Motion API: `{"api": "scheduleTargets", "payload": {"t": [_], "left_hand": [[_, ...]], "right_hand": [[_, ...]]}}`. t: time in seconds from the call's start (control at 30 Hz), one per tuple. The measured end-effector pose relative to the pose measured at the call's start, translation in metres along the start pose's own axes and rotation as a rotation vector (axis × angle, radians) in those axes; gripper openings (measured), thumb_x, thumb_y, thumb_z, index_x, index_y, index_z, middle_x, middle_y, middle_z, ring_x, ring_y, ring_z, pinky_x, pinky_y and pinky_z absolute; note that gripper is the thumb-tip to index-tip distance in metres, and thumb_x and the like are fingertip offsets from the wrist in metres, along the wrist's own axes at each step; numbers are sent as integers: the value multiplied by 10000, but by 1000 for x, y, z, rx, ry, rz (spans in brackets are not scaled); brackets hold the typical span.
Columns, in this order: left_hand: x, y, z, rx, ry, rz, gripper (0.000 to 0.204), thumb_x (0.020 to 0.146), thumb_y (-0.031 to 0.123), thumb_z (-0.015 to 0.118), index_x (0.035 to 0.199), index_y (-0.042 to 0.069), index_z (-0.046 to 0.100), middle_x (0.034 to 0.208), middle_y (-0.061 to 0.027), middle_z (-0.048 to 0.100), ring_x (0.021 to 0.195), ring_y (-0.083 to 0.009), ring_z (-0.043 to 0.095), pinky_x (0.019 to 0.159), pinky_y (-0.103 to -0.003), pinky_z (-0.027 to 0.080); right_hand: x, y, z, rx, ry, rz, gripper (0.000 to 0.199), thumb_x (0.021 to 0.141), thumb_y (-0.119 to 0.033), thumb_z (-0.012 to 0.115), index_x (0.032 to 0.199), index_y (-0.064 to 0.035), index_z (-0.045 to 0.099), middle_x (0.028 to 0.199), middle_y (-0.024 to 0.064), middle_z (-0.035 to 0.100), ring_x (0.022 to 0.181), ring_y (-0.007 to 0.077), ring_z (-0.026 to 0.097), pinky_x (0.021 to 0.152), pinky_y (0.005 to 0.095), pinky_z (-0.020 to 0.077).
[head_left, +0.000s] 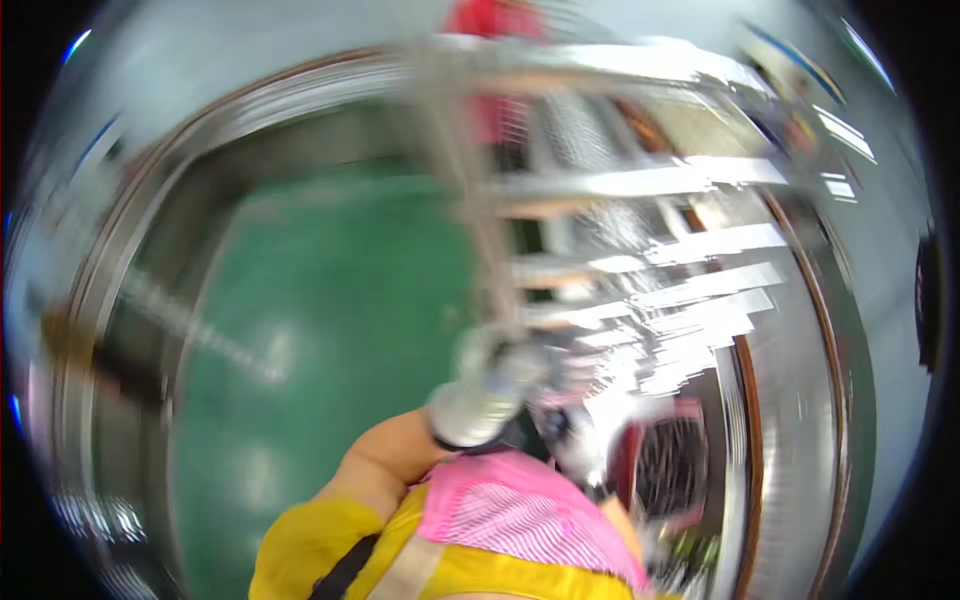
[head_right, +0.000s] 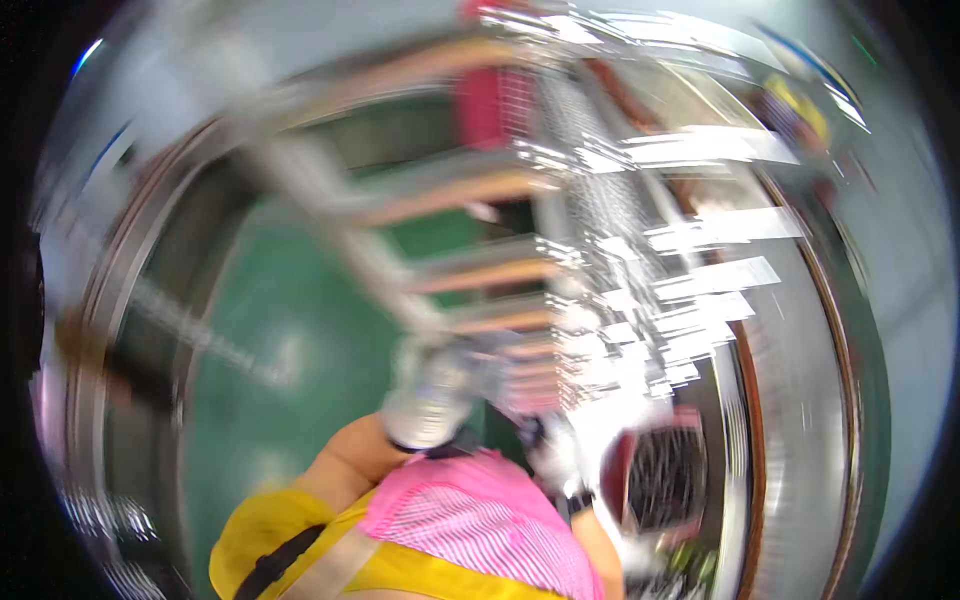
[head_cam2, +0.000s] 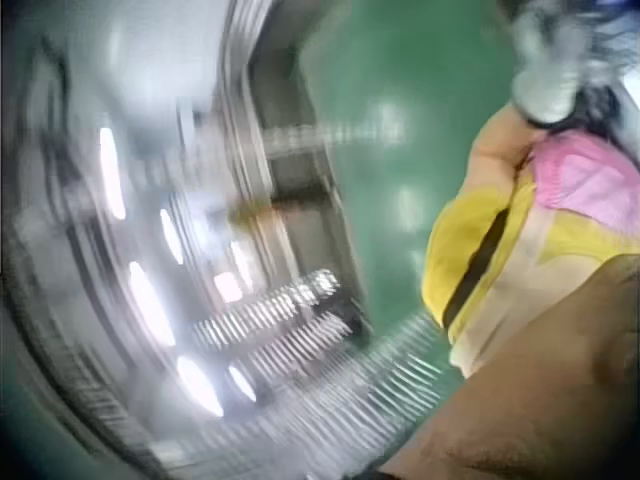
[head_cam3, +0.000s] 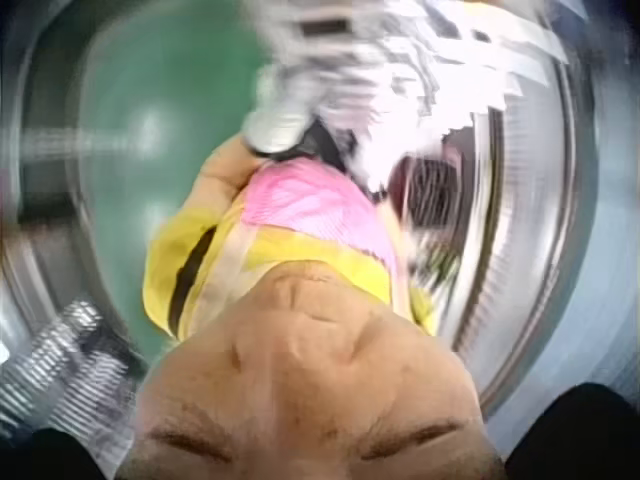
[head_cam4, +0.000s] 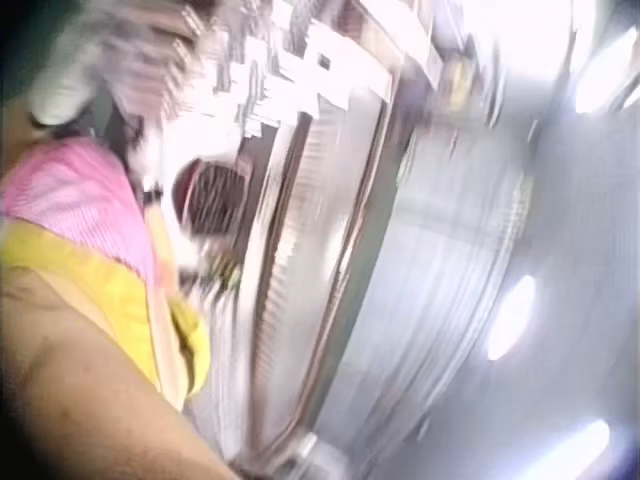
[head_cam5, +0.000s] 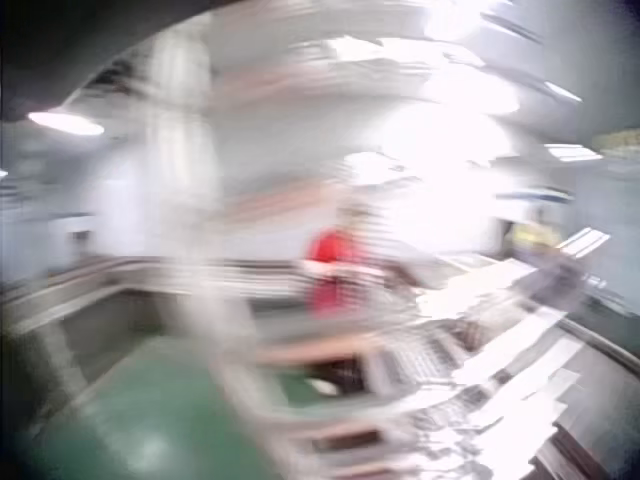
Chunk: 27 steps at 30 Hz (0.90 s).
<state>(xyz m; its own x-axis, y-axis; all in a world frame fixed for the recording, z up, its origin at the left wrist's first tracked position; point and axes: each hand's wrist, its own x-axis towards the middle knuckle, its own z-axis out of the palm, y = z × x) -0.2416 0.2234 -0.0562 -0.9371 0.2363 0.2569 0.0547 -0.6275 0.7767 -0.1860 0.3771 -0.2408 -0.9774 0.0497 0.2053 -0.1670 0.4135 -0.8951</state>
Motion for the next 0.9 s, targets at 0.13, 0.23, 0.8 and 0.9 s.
{"api": "scheduleTargets", "payload": {"t": [0.13,0.23,0.8,0.9], "left_hand": [[35,15,22,235,-32,168,314,864,350,454,893,47,534,475,65,246,435,-50,277,759,-350,411],[51,-26,-9,234,-123,326,348,866,368,444,880,30,526,457,57,241,418,-51,273,779,-350,406],[53,-56,30,354,-165,180,309,876,288,388,679,54,431,425,37,225,413,-70,294,769,-307,419],[52,-64,32,451,15,236,358,887,352,356,661,76,391,435,39,196,395,-64,253,768,-315,434]], "right_hand": [[46,-30,2,682,169,385,122,765,-79,509,650,-44,484,589,57,515,516,163,466,536,297,396],[56,26,-15,1190,598,390,258,836,-256,516,950,-25,541,666,25,553,564,104,491,536,226,415],[16,130,-209,539,1308,282,57,782,-52,515,727,-55,529,638,5,523,538,112,466,487,255,390],[-2,119,-312,192,1685,70,95,813,-127,514,781,-39,527,627,15,521,498,107,486,466,247,410]]}}
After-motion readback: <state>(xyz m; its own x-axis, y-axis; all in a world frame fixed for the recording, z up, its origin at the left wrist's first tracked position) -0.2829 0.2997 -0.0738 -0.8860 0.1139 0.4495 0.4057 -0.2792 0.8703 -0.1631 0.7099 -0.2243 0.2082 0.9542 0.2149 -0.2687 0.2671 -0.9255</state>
